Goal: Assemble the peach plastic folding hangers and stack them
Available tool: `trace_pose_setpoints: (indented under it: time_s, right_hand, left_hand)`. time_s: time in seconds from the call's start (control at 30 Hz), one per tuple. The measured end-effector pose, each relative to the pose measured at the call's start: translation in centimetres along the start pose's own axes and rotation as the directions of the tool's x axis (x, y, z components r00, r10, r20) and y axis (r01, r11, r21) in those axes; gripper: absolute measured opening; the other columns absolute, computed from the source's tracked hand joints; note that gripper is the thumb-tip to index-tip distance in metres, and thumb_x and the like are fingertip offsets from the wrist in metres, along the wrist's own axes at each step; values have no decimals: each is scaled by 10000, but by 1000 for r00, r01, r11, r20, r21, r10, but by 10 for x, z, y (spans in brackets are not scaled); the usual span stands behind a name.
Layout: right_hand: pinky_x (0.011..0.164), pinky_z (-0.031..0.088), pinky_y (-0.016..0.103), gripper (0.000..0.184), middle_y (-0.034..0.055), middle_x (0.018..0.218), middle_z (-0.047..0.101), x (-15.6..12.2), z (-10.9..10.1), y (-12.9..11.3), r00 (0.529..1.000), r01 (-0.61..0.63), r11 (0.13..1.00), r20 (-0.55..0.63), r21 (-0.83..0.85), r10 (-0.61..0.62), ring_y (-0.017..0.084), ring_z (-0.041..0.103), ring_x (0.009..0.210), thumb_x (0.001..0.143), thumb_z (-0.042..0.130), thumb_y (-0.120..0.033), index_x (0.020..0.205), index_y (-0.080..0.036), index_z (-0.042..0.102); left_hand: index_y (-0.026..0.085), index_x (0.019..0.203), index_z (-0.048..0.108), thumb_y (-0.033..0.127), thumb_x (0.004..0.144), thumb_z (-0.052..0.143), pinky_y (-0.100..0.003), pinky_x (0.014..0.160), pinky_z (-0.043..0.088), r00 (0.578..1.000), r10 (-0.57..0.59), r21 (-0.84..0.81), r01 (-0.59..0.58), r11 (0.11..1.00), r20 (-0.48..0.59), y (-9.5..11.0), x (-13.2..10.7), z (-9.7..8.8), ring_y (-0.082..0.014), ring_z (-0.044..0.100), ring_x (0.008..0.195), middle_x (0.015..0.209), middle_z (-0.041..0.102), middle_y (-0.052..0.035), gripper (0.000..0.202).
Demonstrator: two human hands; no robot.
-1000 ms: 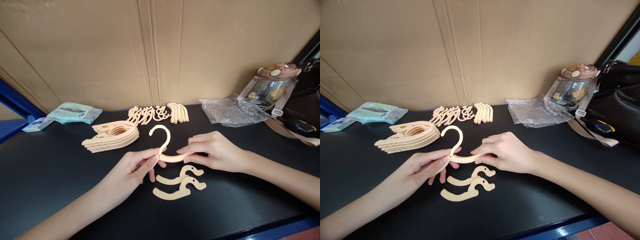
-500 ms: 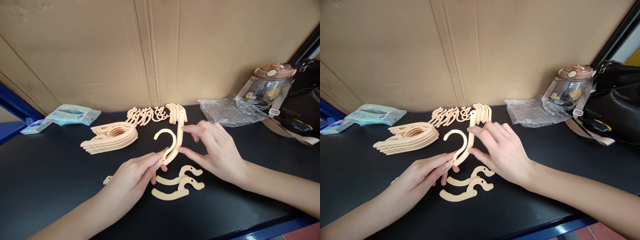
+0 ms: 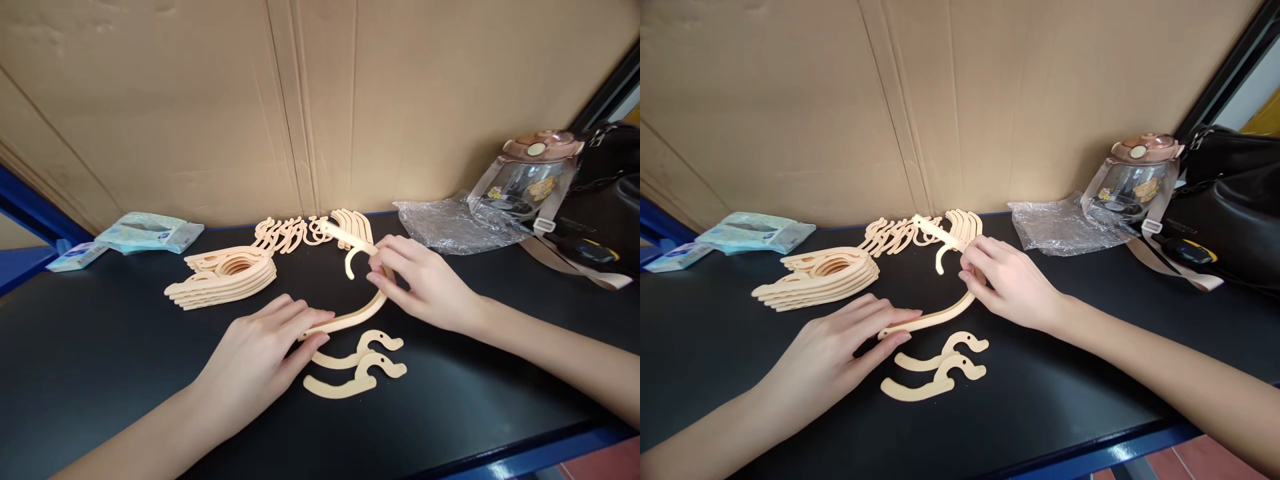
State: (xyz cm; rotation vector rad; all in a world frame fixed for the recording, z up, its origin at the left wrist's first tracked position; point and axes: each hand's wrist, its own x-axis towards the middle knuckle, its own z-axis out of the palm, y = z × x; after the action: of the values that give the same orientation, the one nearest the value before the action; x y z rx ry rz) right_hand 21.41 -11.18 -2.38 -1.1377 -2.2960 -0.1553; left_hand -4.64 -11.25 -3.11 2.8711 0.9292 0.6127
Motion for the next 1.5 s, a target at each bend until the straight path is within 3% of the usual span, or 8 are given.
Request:
trace_pose_setpoints:
  time_s: [0.2,0.37,0.53,0.7,0.8,0.97,1.23,1.5]
  right_hand:
    - [707,432,278,181,39,935,536,-1,5,14,987,-50,994,156,100,34,156,522,790,888,385,-62,964,-192,486]
    - [684,441,291,188,32,885,527,0,5,12,964,-56,996,263,66,37,165,526,767,883,369,-73,913,-197,508]
    - [672,481,302,249,48,1016,536,-1,6,14,955,-159,980,270,123,121,149,563,711,915,320,-95,1044,-211,499]
    - [840,508,365,483,100,1350,462,-3,10,17,963,-208,956,213,205,163,198,607,973,958,321,-169,1423,-263,227]
    - [811,524,372,557,102,1332,483,-3,12,18,966,-203,959,202,196,163,193,610,938,966,330,-194,1477,-288,128]
    - [807,527,378,500,81,1200,575,0,12,17,971,-157,978,204,140,127,197,611,944,968,337,-177,1450,-259,232]
    - [819,492,390,392,99,1172,616,0,15,19,981,-59,997,180,-45,66,221,601,979,967,370,-121,1352,-190,403]
    - [766,401,365,303,102,1052,639,-1,12,11,987,62,985,158,-160,-37,227,562,944,947,391,-80,1169,-142,589]
  left_hand:
    - [247,1179,581,261,986,433,-260,690,460,1000,-30,11,30,999,0,-9,3,2,-161,566,884,997,636,6,244]
    - [280,1147,607,232,962,475,-258,702,461,999,-8,-28,9,1000,40,-9,5,3,-164,558,905,1008,604,3,232]
    - [271,1202,597,195,943,484,-264,718,470,998,18,-65,-14,998,60,-6,5,3,-164,548,903,1016,588,-14,292]
    - [250,1288,539,185,968,430,-292,766,484,997,28,-71,-23,997,65,-6,5,5,-169,549,895,1019,606,-27,344]
    - [242,1341,466,206,962,449,-311,805,492,999,0,-93,3,996,38,-5,5,3,-175,562,903,995,623,-28,381]
    - [234,1131,574,272,907,572,-330,911,460,998,59,-123,-56,991,17,0,5,-5,-201,526,1083,1185,594,-46,226]
    - [205,939,604,349,887,631,-322,902,414,950,292,-174,-271,947,107,12,0,-7,-201,512,1096,1130,620,-15,156]
    - [130,921,625,162,953,478,-364,729,380,886,451,277,-463,842,109,32,-8,2,-208,560,831,921,657,-33,153]
